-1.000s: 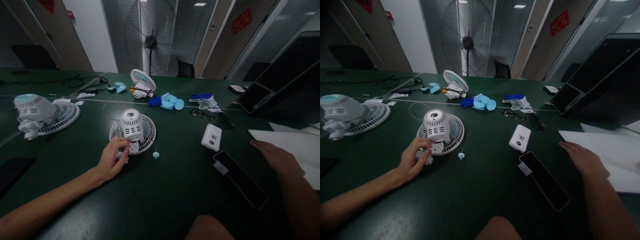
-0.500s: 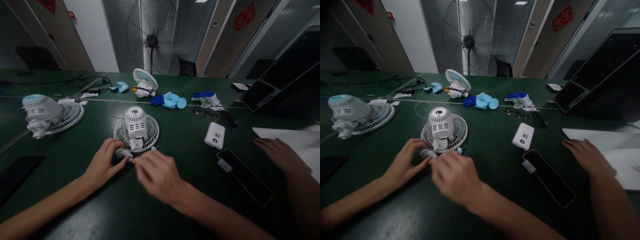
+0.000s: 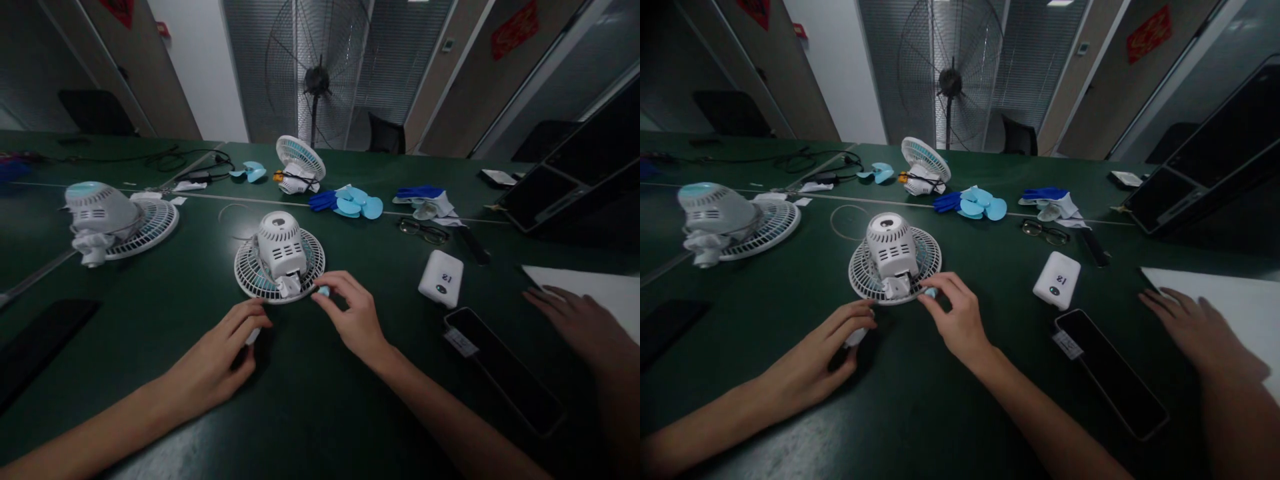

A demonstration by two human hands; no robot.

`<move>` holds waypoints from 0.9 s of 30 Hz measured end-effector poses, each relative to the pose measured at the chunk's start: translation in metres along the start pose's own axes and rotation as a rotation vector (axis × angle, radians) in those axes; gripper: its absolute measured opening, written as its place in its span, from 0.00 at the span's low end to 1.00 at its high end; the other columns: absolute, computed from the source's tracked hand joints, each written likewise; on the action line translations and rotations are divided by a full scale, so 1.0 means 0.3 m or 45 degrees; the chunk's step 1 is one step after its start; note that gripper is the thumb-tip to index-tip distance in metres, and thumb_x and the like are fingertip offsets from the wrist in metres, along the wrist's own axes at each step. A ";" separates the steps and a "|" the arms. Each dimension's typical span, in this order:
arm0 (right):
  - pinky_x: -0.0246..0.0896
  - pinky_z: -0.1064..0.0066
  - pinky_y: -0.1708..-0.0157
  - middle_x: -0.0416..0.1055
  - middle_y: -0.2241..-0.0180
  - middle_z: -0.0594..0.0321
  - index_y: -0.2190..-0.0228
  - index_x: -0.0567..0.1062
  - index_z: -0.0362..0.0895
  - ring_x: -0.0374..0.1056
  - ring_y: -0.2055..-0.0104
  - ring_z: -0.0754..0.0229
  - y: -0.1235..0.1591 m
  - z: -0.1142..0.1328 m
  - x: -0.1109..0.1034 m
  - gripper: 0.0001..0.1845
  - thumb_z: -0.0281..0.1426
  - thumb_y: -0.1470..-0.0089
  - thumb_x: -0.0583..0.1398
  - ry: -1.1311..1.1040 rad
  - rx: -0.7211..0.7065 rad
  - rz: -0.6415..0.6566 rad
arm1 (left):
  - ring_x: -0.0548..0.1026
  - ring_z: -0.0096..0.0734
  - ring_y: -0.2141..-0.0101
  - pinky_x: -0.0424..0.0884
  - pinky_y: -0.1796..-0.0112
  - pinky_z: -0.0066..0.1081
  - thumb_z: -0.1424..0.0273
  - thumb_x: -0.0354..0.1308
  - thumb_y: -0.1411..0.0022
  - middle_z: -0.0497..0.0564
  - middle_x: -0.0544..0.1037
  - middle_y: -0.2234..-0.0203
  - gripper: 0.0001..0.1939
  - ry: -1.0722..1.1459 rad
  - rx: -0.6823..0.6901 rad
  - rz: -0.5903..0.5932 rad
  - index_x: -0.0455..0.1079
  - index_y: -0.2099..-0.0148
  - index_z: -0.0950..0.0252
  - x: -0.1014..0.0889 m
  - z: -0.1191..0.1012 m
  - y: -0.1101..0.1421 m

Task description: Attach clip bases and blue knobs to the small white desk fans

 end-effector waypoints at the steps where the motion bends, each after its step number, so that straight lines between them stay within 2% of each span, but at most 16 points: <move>1: 0.72 0.61 0.52 0.76 0.54 0.59 0.54 0.79 0.50 0.74 0.53 0.55 -0.020 -0.015 -0.012 0.10 0.29 0.37 0.66 -0.065 0.028 -0.069 | 0.64 0.50 0.33 0.70 0.37 0.50 0.80 0.51 0.35 0.60 0.67 0.36 0.25 0.029 -0.001 0.001 0.64 0.38 0.60 0.007 -0.012 0.011; 3: 0.71 0.60 0.49 0.77 0.55 0.60 0.56 0.80 0.50 0.74 0.51 0.54 -0.071 -0.050 -0.015 0.08 0.31 0.38 0.66 -0.161 0.043 -0.140 | 0.63 0.49 0.32 0.70 0.37 0.49 0.81 0.49 0.35 0.61 0.67 0.35 0.27 0.072 0.002 -0.003 0.61 0.36 0.60 0.021 -0.027 0.030; 4: 0.70 0.59 0.48 0.77 0.54 0.59 0.57 0.81 0.50 0.74 0.51 0.54 -0.099 -0.071 -0.002 0.07 0.31 0.38 0.66 -0.184 0.047 -0.121 | 0.64 0.48 0.32 0.72 0.38 0.49 0.81 0.49 0.33 0.60 0.68 0.36 0.26 0.089 0.010 -0.014 0.61 0.35 0.59 0.027 -0.031 0.038; 6: 0.72 0.62 0.52 0.78 0.57 0.59 0.58 0.80 0.49 0.75 0.54 0.54 -0.149 -0.117 0.013 0.06 0.33 0.39 0.66 -0.214 0.067 -0.155 | 0.67 0.46 0.34 0.74 0.40 0.46 0.79 0.47 0.29 0.58 0.70 0.37 0.23 0.135 -0.007 -0.052 0.61 0.36 0.57 0.032 -0.030 0.047; 9: 0.72 0.63 0.57 0.78 0.58 0.59 0.56 0.79 0.47 0.75 0.58 0.55 -0.184 -0.150 0.045 0.08 0.33 0.37 0.63 -0.197 0.079 -0.169 | 0.72 0.44 0.38 0.79 0.44 0.42 0.73 0.50 0.26 0.57 0.68 0.35 0.22 0.281 -0.165 -0.202 0.60 0.34 0.54 0.018 0.003 0.055; 12: 0.70 0.62 0.54 0.77 0.59 0.60 0.58 0.80 0.48 0.74 0.56 0.55 -0.163 -0.120 0.065 0.06 0.31 0.37 0.63 -0.150 0.058 -0.169 | 0.79 0.44 0.45 0.82 0.48 0.41 0.67 0.57 0.29 0.56 0.69 0.35 0.25 0.373 -0.316 -0.279 0.61 0.33 0.52 0.010 0.036 0.064; 16: 0.68 0.62 0.50 0.76 0.58 0.61 0.60 0.79 0.48 0.74 0.54 0.55 -0.114 -0.030 0.089 0.05 0.28 0.36 0.62 -0.041 -0.050 -0.093 | 0.81 0.44 0.50 0.80 0.48 0.43 0.63 0.59 0.29 0.53 0.79 0.48 0.15 0.397 -0.405 -0.250 0.71 0.42 0.53 0.005 0.058 0.069; 20: 0.71 0.61 0.51 0.76 0.57 0.59 0.59 0.79 0.48 0.74 0.54 0.54 -0.099 0.005 0.100 0.06 0.27 0.35 0.62 0.024 -0.085 -0.081 | 0.81 0.41 0.55 0.80 0.55 0.36 0.60 0.61 0.30 0.53 0.79 0.54 0.15 0.713 -0.597 -0.529 0.67 0.45 0.57 -0.031 0.105 0.086; 23: 0.71 0.60 0.52 0.76 0.57 0.59 0.59 0.78 0.48 0.74 0.54 0.54 -0.096 0.012 0.106 0.05 0.28 0.34 0.61 0.044 -0.076 -0.084 | 0.79 0.39 0.57 0.78 0.58 0.33 0.61 0.64 0.33 0.52 0.77 0.57 0.16 0.781 -0.613 -0.635 0.69 0.46 0.58 -0.046 0.110 0.074; 27: 0.71 0.60 0.51 0.75 0.57 0.60 0.58 0.78 0.48 0.74 0.54 0.55 -0.086 0.031 0.124 0.06 0.26 0.34 0.61 0.050 -0.077 -0.059 | 0.75 0.34 0.63 0.74 0.63 0.29 0.62 0.66 0.35 0.49 0.71 0.62 0.15 0.677 -0.565 -0.658 0.73 0.48 0.58 -0.064 0.099 0.037</move>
Point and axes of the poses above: each hand's wrist, its own y-axis away from the middle knuckle, its own x-axis out of the palm, z = x × y, the point moved 8 cm from there along -y, towards the middle knuckle
